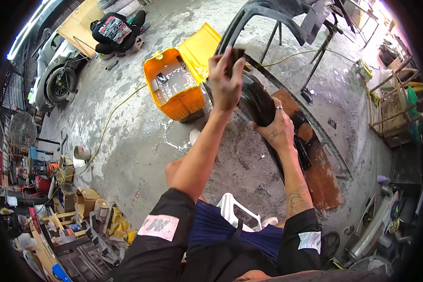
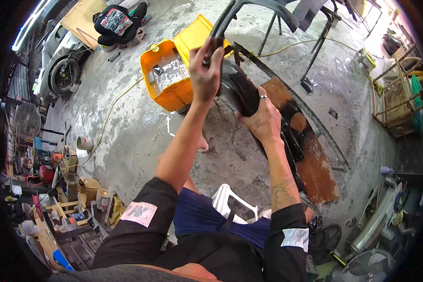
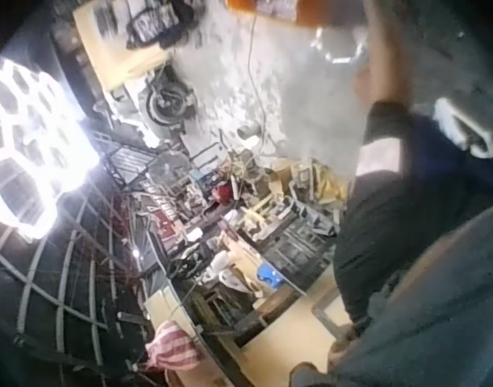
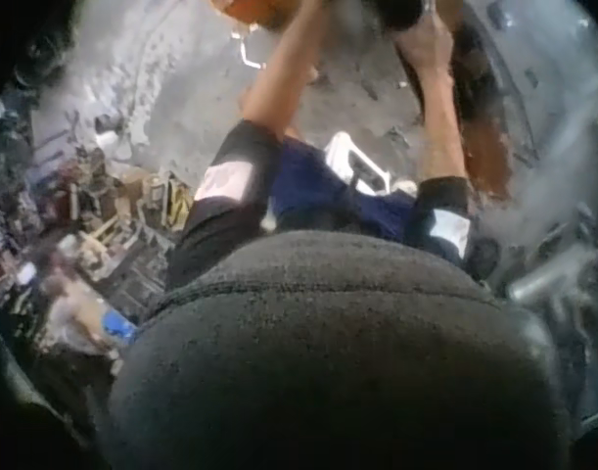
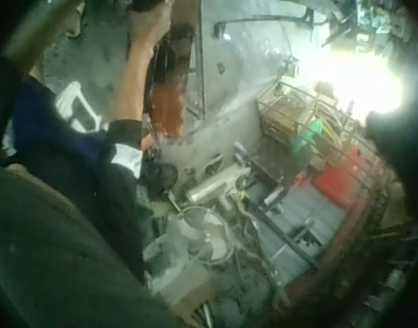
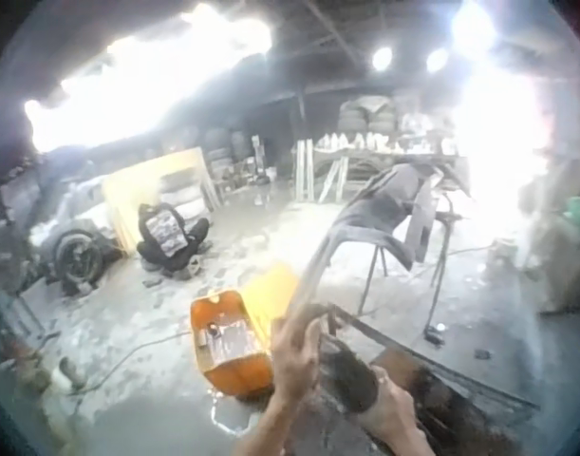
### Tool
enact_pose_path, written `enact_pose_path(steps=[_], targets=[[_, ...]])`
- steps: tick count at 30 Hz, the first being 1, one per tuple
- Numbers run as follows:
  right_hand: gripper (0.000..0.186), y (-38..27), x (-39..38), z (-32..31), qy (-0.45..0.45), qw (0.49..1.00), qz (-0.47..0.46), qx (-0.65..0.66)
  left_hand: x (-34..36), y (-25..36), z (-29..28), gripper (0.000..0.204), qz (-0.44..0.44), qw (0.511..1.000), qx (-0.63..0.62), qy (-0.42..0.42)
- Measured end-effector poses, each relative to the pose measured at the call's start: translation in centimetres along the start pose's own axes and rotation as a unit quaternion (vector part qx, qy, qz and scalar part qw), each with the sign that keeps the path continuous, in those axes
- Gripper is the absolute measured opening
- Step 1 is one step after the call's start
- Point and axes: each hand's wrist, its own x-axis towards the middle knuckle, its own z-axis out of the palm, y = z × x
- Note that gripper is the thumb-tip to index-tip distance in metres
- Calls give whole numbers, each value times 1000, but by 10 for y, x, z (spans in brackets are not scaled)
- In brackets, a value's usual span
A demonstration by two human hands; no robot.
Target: Manually wet sanding a black automotive body part using sandpaper and water from a bucket.
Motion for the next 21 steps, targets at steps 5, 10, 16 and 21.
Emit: enact_pose_path(steps=[5,10,16,21], targets=[[96,-1,0,-4,-7,1000,12,-4,-69,-4,-57,46,34,994,97,-42],[95,-4,-1,-2,0,1000,9,6,-104,7,-62,55,90,981,126,-115],[91,1,1,0,-9,999,15,26,-34,12,5,57,197,958,163,-133],[91,6,0,-7,-1,999,3,38,-91,2,-24,56,243,935,186,-177]])
